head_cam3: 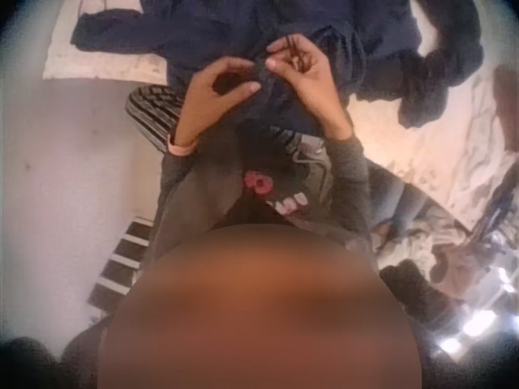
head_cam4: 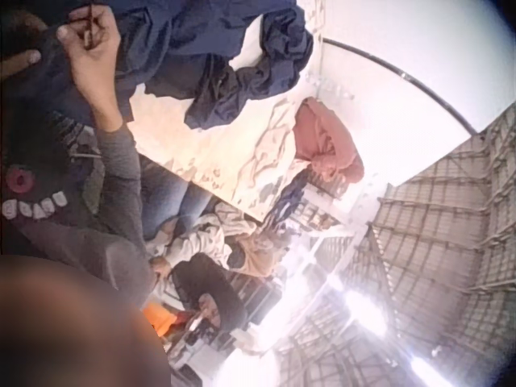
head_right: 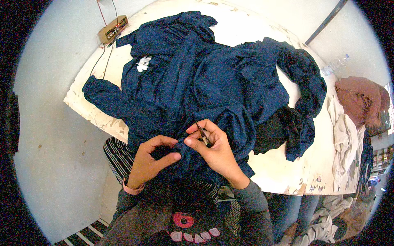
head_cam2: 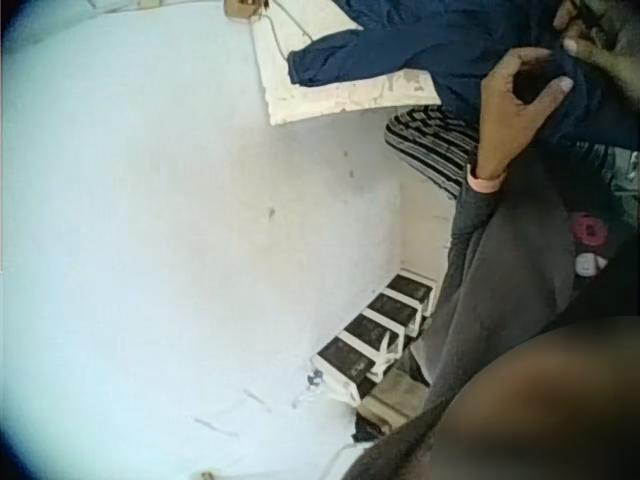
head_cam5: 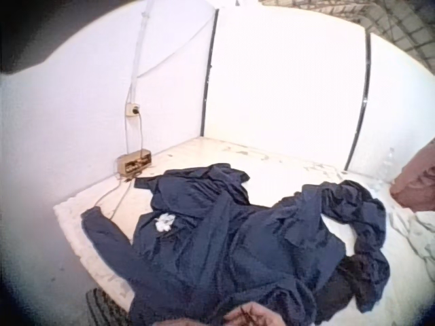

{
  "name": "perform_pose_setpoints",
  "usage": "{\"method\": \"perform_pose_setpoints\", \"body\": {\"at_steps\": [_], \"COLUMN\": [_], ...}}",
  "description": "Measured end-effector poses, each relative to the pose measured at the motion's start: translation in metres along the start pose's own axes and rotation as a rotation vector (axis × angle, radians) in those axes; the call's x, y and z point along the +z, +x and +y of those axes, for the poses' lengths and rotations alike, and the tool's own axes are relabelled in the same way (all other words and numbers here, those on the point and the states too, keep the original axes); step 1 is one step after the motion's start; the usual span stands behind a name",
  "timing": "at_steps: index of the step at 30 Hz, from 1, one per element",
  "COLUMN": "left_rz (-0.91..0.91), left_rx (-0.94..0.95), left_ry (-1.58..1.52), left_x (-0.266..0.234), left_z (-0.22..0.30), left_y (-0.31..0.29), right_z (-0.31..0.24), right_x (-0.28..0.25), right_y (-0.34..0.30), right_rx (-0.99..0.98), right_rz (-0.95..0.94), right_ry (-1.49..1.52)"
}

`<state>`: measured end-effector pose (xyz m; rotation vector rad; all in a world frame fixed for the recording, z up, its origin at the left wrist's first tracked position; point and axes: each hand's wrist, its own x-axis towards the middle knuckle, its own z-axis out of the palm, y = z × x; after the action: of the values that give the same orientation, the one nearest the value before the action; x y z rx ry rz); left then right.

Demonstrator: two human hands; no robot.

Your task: The person uses a seam ripper to remove loose threads and small fabric bits from a dark blue garment laid on a table. They repeatedly pick at the fabric, pull out threads, and adjust the garment to access different areas.

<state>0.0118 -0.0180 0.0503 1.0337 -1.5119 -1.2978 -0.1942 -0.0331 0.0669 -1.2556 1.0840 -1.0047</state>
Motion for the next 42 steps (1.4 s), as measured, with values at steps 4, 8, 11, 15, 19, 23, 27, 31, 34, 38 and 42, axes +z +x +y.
{"method": "perform_pose_setpoints", "body": {"at_steps": [4, 8, 11, 15, 19, 23, 27, 31, 34, 38, 42], "left_rz": [0.028, 0.045, 0.041, 0.036, 0.044, 0.054, 0.166, 0.288, 0.323, 0.359, 0.410], "left_rx": [-0.196, -0.228, -0.216, -0.189, -0.133, -0.121, -0.072, 0.028, 0.060, 0.121, 0.191], "left_ry": [-0.254, -0.314, -0.313, -0.285, -0.277, -0.307, -0.318, -0.091, -0.019, 0.126, 0.210], "left_x": [0.002, 0.001, 0.001, 0.003, 0.002, 0.003, 0.008, 0.010, 0.011, 0.012, 0.012], "left_z": [-0.008, -0.006, -0.005, -0.007, -0.008, -0.016, -0.021, -0.023, -0.020, -0.019, -0.022], "left_y": [0.001, 0.002, 0.003, 0.002, 0.000, -0.001, 0.000, 0.000, 0.000, 0.000, 0.000], "right_z": [-0.003, -0.026, -0.042, -0.038, -0.032, -0.030, -0.021, -0.018, -0.018, -0.021, -0.031], "right_x": [0.008, 0.006, 0.011, 0.016, 0.019, 0.024, 0.028, 0.030, 0.032, 0.034, 0.040], "right_y": [-0.009, -0.028, -0.038, -0.039, -0.036, -0.034, -0.032, -0.032, -0.033, -0.036, -0.041], "right_rx": [-0.235, -0.423, -0.493, -0.501, -0.538, -0.527, -0.517, -0.515, -0.506, -0.534, -0.607], "right_rz": [0.277, 0.393, 0.304, 0.245, 0.267, 0.271, 0.306, 0.334, 0.307, 0.346, 0.395], "right_ry": [-0.340, -0.643, -0.891, -1.024, -1.043, -0.987, -0.982, -0.970, -0.952, -1.067, -1.217]}}
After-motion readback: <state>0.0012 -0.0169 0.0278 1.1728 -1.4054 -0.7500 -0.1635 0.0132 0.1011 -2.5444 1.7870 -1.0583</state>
